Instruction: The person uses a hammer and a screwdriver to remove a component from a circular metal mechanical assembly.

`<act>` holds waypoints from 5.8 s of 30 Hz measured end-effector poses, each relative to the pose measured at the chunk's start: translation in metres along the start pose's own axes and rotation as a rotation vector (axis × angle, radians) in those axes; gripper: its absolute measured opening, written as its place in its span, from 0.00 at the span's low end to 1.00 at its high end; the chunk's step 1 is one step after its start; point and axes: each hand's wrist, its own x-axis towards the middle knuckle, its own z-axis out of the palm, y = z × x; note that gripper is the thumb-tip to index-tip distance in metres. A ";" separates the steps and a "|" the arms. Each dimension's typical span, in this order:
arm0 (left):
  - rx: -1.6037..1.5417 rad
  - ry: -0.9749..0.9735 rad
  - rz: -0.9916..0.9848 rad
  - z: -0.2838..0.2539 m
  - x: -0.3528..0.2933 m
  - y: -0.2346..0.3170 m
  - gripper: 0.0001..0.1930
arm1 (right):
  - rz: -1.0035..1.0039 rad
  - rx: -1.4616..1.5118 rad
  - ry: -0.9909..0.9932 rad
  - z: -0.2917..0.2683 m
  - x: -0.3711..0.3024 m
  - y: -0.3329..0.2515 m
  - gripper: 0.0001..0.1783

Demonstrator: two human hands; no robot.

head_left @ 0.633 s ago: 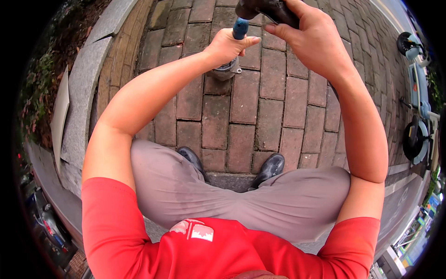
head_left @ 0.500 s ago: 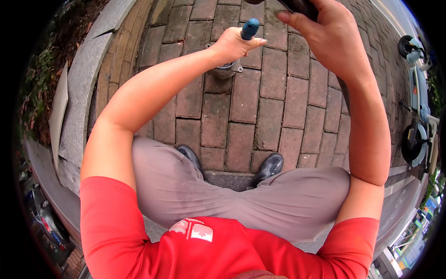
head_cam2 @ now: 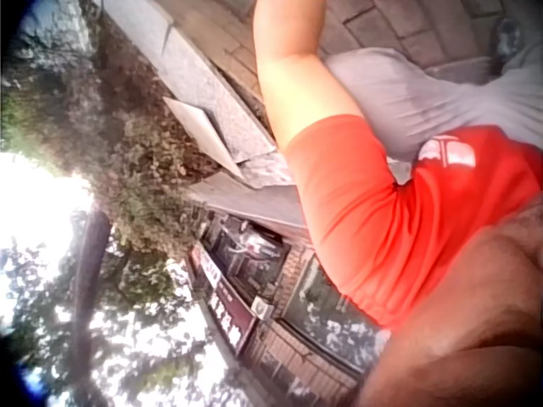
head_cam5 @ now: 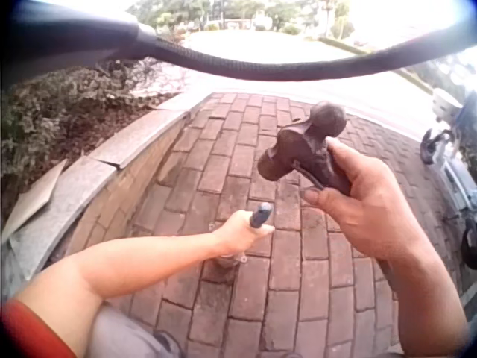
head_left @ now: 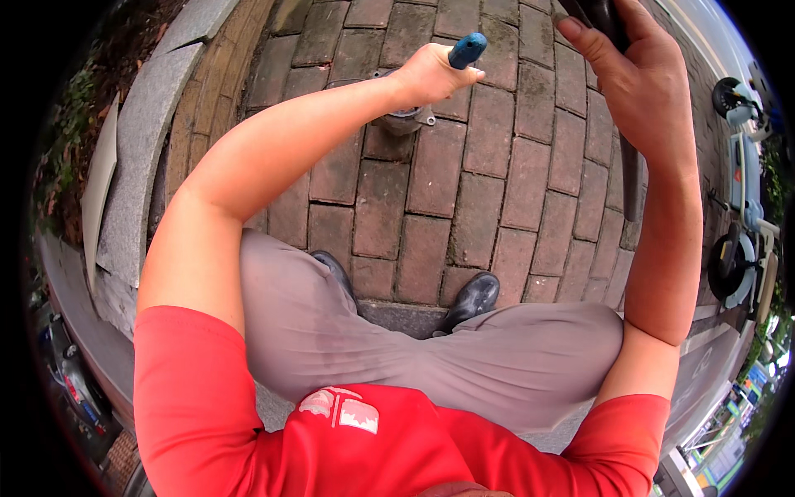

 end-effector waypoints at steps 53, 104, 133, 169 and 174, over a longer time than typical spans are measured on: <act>0.064 -0.150 -0.027 -0.006 -0.002 -0.009 0.17 | 0.011 -0.283 -0.053 -0.007 -0.005 0.068 0.28; -0.061 -0.064 0.122 -0.042 -0.031 0.005 0.14 | 0.375 -0.108 -0.093 0.024 -0.022 0.087 0.34; -0.137 -0.092 -0.193 -0.068 -0.050 -0.003 0.12 | -0.132 -0.511 -0.225 0.055 -0.005 0.017 0.19; -0.233 0.033 -0.124 -0.052 -0.063 -0.008 0.11 | -0.025 -0.343 -0.287 0.058 0.024 -0.035 0.18; -0.597 0.175 -0.289 -0.076 -0.066 -0.034 0.08 | -0.026 -0.187 -0.158 0.030 0.021 -0.024 0.16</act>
